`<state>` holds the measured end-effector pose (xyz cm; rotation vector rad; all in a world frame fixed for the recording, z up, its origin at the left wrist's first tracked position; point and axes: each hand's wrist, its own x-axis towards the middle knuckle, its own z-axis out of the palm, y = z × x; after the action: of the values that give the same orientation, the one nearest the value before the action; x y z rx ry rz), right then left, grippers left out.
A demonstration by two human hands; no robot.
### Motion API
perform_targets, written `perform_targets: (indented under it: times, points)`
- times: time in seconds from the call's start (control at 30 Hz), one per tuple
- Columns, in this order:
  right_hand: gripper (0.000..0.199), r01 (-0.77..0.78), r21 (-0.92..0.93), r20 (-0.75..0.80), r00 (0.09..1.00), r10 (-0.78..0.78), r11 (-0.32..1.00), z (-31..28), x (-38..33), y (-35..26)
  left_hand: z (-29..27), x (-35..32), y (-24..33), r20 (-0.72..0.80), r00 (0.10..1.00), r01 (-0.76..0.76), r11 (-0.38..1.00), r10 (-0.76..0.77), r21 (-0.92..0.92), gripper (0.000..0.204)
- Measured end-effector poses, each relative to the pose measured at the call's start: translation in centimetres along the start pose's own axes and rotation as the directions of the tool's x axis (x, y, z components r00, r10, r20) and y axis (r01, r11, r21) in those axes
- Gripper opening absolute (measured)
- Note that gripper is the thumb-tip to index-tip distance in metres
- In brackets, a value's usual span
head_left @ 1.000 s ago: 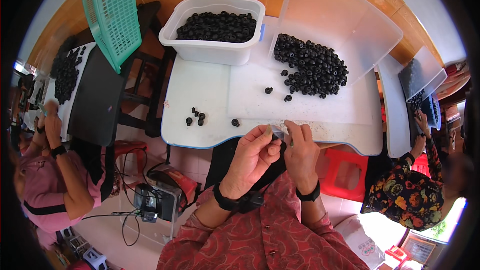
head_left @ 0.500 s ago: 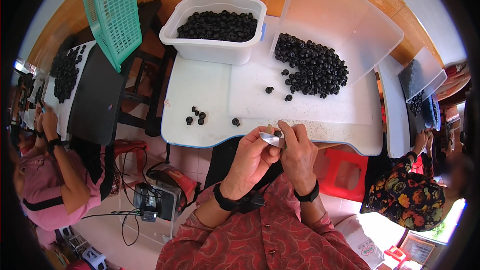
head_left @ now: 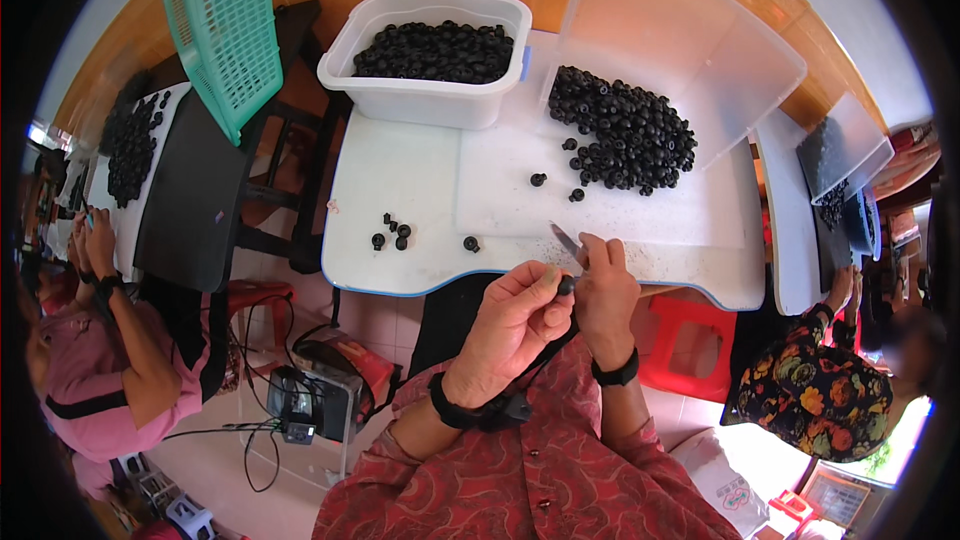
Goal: Manually inspect, slice, or trim small raw black rubber or plastic components on a clean production table using a knife.
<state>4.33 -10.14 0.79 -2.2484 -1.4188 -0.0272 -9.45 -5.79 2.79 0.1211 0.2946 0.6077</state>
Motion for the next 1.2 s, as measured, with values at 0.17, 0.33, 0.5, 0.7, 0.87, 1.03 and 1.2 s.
perform_targets:
  times: [0.17,0.33,0.5,0.7,0.87,1.03,1.2]
  points:
    - [0.015,0.005,0.447,-0.052,0.998,0.021,0.895,-0.1,-0.6,0.5,-1.1,0.9,0.5,-0.098,0.995,-0.02,0.999,0.023,0.025,0.015]
    - [0.019,-0.437,0.852,0.407,0.899,0.16,0.29,-3.3,-0.6,-2.0,-1.2,1.1,0.1,-0.177,0.982,-0.053,0.996,0.064,0.065,0.014]
    - [0.013,-0.358,0.91,0.351,0.934,0.072,0.211,-2.8,-0.6,-2.4,-1.5,1.2,-0.3,-0.155,0.981,-0.093,0.983,0.118,0.16,0.013]
    - [0.011,-0.428,0.874,0.408,0.903,0.133,0.228,-3.4,-0.6,-2.0,-1.7,1.0,0.2,-0.09,0.991,-0.071,0.963,0.098,0.259,0.015]
    - [0.012,-0.462,0.867,0.443,0.886,0.137,0.187,-3.5,-0.7,-1.8,-2.4,1.1,0.5,-0.044,0.995,-0.068,0.92,0.092,0.385,0.016]
    - [0.011,-0.475,0.864,0.464,0.88,0.105,0.168,-3.4,-0.5,-1.3,-2.4,1.0,0.6,-0.031,0.996,-0.066,0.928,0.083,0.366,0.014]
    - [0.012,-0.477,0.87,0.464,0.878,0.119,0.124,-3.6,-0.4,-1.7,-2.4,1.1,0.7,-0.019,0.998,-0.049,0.955,0.057,0.292,0.014]
